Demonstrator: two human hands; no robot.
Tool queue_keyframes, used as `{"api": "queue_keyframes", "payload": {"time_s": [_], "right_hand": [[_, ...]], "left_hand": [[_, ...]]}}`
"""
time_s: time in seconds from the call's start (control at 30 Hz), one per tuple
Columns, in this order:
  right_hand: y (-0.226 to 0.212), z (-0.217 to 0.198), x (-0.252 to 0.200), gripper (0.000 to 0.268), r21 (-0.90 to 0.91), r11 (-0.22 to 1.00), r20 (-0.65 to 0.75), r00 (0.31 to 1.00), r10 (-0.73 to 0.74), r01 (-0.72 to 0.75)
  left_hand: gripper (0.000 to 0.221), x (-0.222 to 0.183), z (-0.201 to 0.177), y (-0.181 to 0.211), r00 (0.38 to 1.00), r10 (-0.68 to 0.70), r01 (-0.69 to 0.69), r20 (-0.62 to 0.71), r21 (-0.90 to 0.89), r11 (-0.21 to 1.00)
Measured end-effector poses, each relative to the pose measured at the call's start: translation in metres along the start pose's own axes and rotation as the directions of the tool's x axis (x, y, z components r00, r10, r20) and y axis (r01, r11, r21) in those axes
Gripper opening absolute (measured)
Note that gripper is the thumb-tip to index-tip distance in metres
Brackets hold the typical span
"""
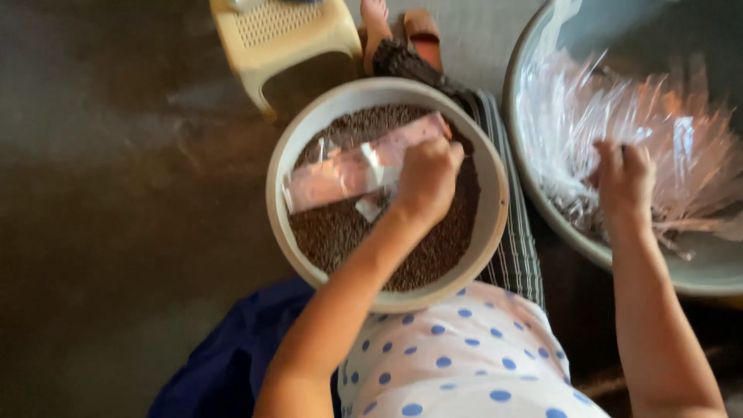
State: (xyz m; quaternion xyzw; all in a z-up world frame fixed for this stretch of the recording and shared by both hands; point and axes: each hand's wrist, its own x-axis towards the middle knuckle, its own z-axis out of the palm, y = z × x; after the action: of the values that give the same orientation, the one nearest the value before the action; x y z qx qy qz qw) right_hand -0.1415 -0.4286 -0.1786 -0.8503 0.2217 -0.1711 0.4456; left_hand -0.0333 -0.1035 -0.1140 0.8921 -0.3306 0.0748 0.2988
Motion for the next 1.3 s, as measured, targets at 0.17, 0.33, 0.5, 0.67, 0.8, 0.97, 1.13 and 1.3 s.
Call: {"api": "queue_keyframes", "payload": {"time_s": [0.17, 0.33, 0.5, 0.67, 0.8, 0.97, 1.13, 1.3], "right_hand": [[-0.155, 0.043, -0.030, 0.028, 0.309, 0.929, 0.201, 0.969, 0.146, -0.204], [-0.257, 0.086, -0.065, 0.048, 0.396, 0.909, 0.608, 0.779, -0.154, -0.129], [-0.247, 0.131, -0.058, 0.022, 0.012, 1.000, 0.867, 0.498, -0.017, 0.012], [-0.216, 0.163, -0.072, 0.021, -0.171, 0.983, 0.936, 0.324, 0.140, 0.069], [-0.234, 0.146, -0.075, 0.022, -0.099, 0.914, 0.853, 0.440, 0.281, -0.393], [-0.248, 0.092, -0.054, 0.027, 0.490, 0.679, 0.775, 0.630, -0.052, -0.547], [-0.290, 0.051, -0.041, 0.023, 0.461, 0.843, 0.616, 0.584, -0.529, 0.278], [-0.292, 0.043, -0.043, 0.019, 0.722, 0.679, 0.329, 0.797, -0.507, 0.135]], "left_hand": [[0.004, 0.001, -0.073, 0.005, 0.978, -0.141, 0.058, -0.155, -0.449, 0.892], [0.020, -0.017, -0.156, 0.037, 0.972, -0.130, 0.025, -0.196, -0.463, 0.886], [0.016, -0.045, -0.245, 0.070, 0.955, -0.236, 0.007, -0.180, -0.780, 0.625], [0.027, -0.058, -0.259, 0.058, 0.933, -0.247, -0.117, -0.262, -0.868, 0.482], [0.029, -0.065, -0.211, 0.043, 0.929, -0.295, -0.074, -0.225, -0.891, 0.447], [0.019, -0.093, -0.150, 0.053, 0.912, -0.409, 0.193, -0.032, -0.846, 0.497], [0.037, -0.072, -0.148, 0.067, 0.909, -0.413, 0.221, -0.058, -0.774, 0.593], [0.020, -0.040, -0.170, 0.061, 0.940, -0.275, 0.057, -0.200, -0.705, 0.707]]}}
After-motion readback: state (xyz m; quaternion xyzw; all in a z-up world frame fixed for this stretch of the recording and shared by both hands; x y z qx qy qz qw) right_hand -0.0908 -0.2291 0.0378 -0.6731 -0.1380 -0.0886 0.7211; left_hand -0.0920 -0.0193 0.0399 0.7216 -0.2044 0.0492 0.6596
